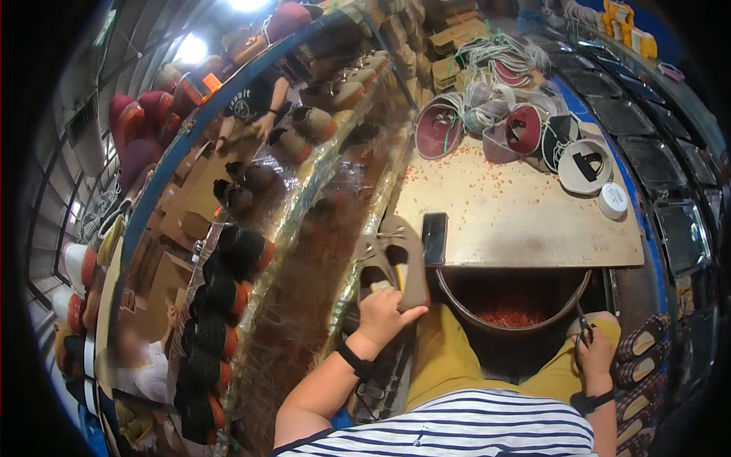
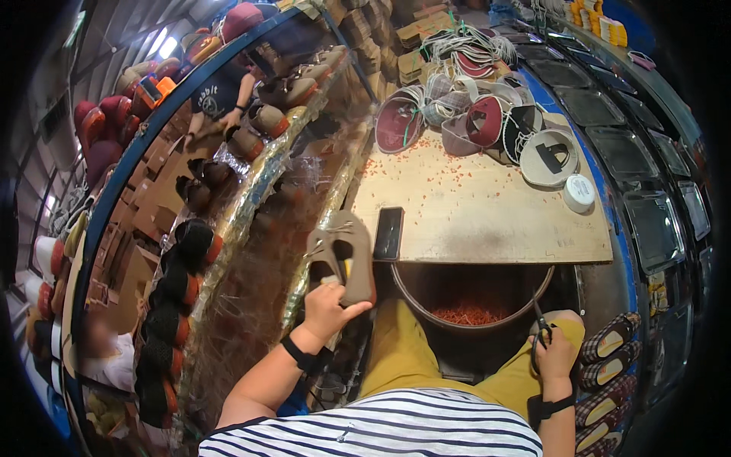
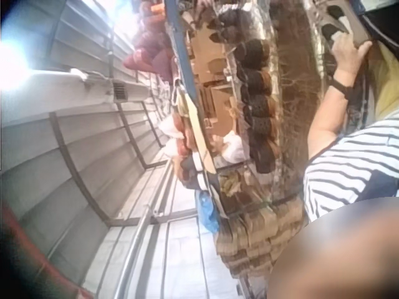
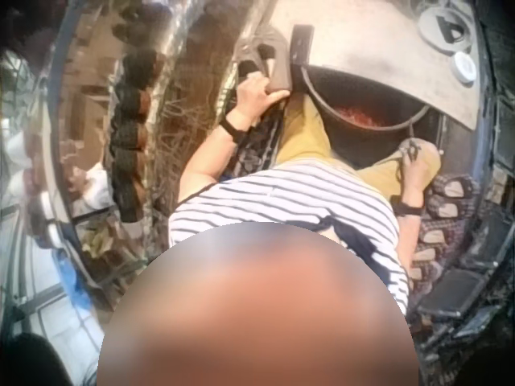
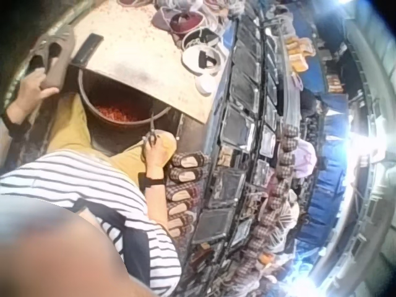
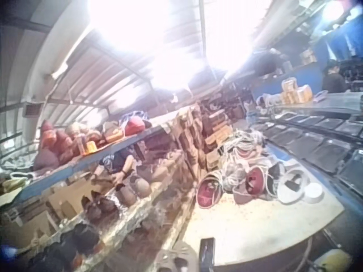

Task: Trimming excess material from manufactured shoes using scissors.

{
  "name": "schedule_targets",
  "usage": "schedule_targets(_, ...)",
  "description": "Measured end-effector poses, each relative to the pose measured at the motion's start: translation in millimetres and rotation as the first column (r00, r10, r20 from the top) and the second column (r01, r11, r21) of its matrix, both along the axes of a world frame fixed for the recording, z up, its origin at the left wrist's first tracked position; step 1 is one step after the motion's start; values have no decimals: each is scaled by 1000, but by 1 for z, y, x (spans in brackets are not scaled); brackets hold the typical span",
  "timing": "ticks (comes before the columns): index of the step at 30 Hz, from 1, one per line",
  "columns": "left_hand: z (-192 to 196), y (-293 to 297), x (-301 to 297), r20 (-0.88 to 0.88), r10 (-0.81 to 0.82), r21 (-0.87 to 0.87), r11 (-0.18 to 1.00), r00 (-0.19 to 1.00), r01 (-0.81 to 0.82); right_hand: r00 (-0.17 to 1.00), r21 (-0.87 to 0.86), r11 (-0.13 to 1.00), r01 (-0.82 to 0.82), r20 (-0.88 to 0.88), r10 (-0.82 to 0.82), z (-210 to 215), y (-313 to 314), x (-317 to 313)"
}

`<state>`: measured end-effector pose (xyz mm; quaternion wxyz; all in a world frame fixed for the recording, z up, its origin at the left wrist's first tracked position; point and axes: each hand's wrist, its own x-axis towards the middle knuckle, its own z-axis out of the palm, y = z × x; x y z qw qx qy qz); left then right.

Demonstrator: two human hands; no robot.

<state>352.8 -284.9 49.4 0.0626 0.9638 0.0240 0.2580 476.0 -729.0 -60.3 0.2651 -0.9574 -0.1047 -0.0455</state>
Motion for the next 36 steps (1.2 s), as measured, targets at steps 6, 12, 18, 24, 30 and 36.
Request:
schedule_targets(6, 20, 0, 41, 18, -93, -302, 949, 996, 94, 975, -152, 965, 212, 103, -198, -24, -31, 17)
schedule_targets(12, -16, 13, 108, -43, -117, -188, 976, 992, 107, 970, -208, 957, 201, 177, -165, -29, -20, 15)
schedule_targets(18, -16, 143, 191, 147, 88, 83, 991, 985, -101, 964, -184, 957, 225, 185, -191, -29, -15, 18)
schedule_targets(24, 2, 232, 222, 96, 531, -137, 845, 842, -518, 965, -197, 959, 204, 206, -163, -23, -8, 27)
schedule_targets(30, -76, 74, 222, 31, -101, -108, 989, 994, 104, 959, -189, 958, 216, 225, -172, -21, -7, 29)
schedule_targets(36, -142, -78, 193, -277, -374, -219, 921, 885, 321, 953, -200, 952, 230, 244, -179, -21, -9, 23)
